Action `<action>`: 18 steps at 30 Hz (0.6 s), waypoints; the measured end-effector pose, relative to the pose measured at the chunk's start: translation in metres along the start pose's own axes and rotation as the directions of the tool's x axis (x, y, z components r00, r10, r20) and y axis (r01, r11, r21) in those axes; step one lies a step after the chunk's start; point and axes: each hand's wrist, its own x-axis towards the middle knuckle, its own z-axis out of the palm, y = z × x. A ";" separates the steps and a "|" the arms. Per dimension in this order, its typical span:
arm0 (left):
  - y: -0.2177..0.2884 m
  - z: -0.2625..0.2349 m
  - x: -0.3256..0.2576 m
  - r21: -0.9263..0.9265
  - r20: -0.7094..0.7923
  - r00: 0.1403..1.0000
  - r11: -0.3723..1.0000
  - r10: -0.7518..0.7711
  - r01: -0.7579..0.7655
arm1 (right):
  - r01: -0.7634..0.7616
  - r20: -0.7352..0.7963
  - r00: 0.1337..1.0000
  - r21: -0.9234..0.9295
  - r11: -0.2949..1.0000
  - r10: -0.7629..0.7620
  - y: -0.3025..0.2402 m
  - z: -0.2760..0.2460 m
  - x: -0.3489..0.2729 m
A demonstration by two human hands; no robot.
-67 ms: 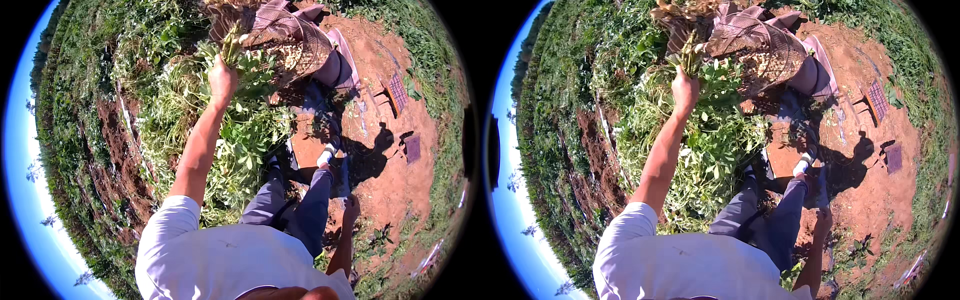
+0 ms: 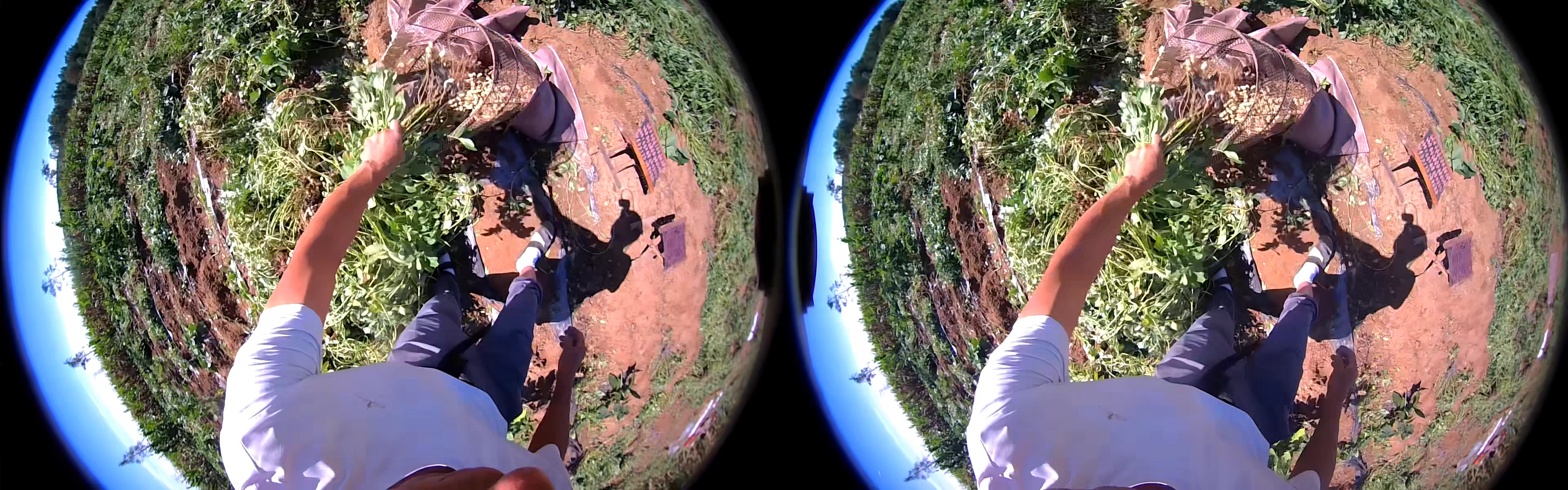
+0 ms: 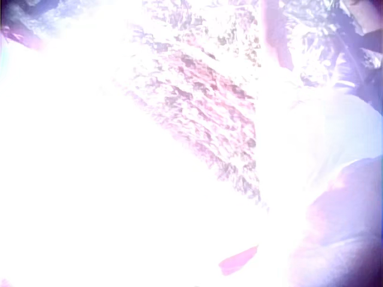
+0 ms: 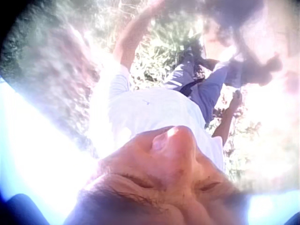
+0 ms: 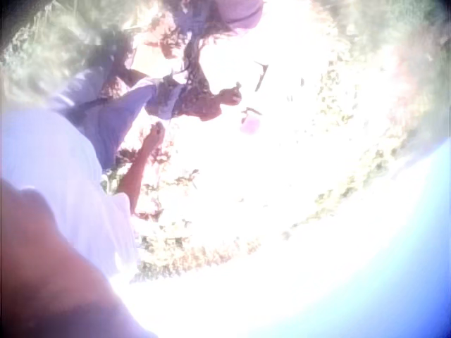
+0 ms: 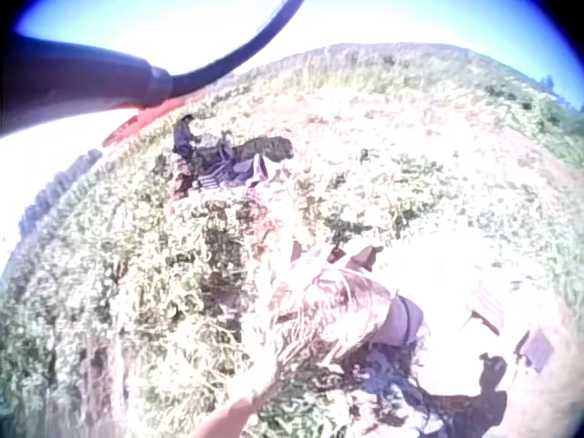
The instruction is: The person picks up peanut plants from the ground, pulls the peanuts from the roots by hand, and places them into a basket.
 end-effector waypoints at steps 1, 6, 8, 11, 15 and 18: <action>0.007 0.044 0.008 0.103 0.302 0.950 0.989 0.074 -0.109 | -0.083 -0.008 0.996 0.174 0.981 0.085 0.024 -0.015 -0.012; -0.019 0.095 0.061 -0.038 0.212 0.975 0.997 -0.062 0.072 | -0.269 -0.043 0.951 0.372 0.888 0.306 0.107 -0.039 -0.058; -0.029 0.044 0.064 -0.134 -0.056 0.990 0.984 -0.127 0.118 | -0.312 -0.022 0.936 0.416 0.854 0.352 0.127 -0.038 -0.073; -0.033 -0.040 0.060 -0.244 -0.432 0.876 0.963 -0.216 0.117 | -0.442 0.025 0.877 0.427 0.789 0.479 0.140 -0.024 -0.073; -0.021 -0.034 0.048 -0.393 -0.755 0.575 0.920 -0.314 -0.013 | -0.421 0.118 0.904 0.404 0.812 0.410 0.131 -0.011 -0.063; 0.004 0.063 0.024 0.155 0.312 0.950 0.985 0.021 -0.072 | -0.411 0.140 0.911 0.336 0.847 0.387 0.120 -0.008 -0.055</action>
